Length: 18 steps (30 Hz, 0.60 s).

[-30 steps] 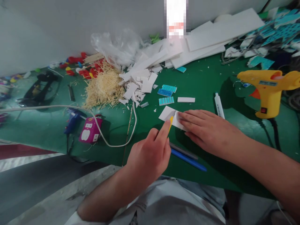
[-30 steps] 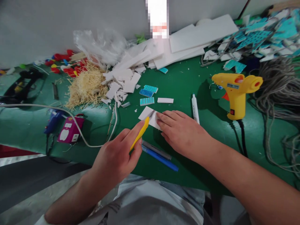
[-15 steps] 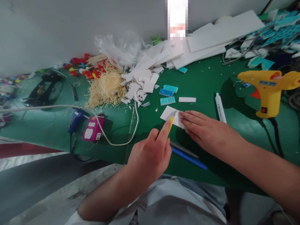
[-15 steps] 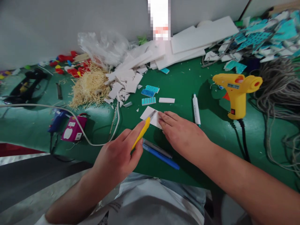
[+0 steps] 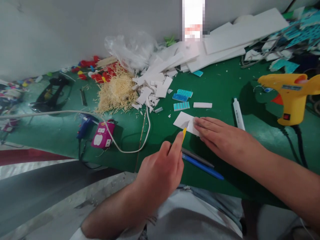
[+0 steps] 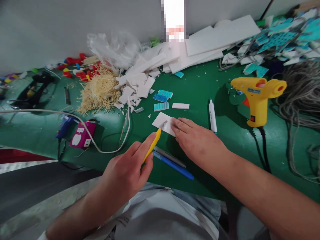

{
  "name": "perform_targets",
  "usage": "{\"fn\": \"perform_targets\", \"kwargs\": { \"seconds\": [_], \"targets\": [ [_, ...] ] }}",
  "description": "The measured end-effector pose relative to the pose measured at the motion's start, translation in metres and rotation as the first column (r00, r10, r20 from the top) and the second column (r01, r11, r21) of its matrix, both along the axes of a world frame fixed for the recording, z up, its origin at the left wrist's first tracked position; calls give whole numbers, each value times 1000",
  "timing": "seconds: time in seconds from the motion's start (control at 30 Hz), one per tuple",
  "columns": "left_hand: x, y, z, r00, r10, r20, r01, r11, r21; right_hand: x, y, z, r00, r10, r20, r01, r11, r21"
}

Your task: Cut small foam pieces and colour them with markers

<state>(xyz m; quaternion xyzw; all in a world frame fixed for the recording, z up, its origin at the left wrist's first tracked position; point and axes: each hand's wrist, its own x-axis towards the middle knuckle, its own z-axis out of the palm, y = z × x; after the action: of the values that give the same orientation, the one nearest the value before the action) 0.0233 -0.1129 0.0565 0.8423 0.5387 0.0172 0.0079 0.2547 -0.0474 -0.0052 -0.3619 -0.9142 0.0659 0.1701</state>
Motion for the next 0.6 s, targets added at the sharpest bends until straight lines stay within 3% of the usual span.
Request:
{"fn": "perform_targets", "kwargs": {
  "seconds": [0.2,0.33,0.43,0.6],
  "targets": [
    [-4,-8,-1,997,-63,44,58,993,101,-1,-1,1,1000,3,5,-3,999,44],
    [-4,-18,-6,998,-20,56,13,991,132,-2,-1,1,1000,-3,29,-1,994,110],
    [-6,-23,-6,998,12,62,-19,992,127,-1,0,0,999,-2,50,-4,993,115],
    [-10,-24,4,999,-36,22,35,998,46,-1,0,0,998,5,58,-13,992,128]
  ]
}}
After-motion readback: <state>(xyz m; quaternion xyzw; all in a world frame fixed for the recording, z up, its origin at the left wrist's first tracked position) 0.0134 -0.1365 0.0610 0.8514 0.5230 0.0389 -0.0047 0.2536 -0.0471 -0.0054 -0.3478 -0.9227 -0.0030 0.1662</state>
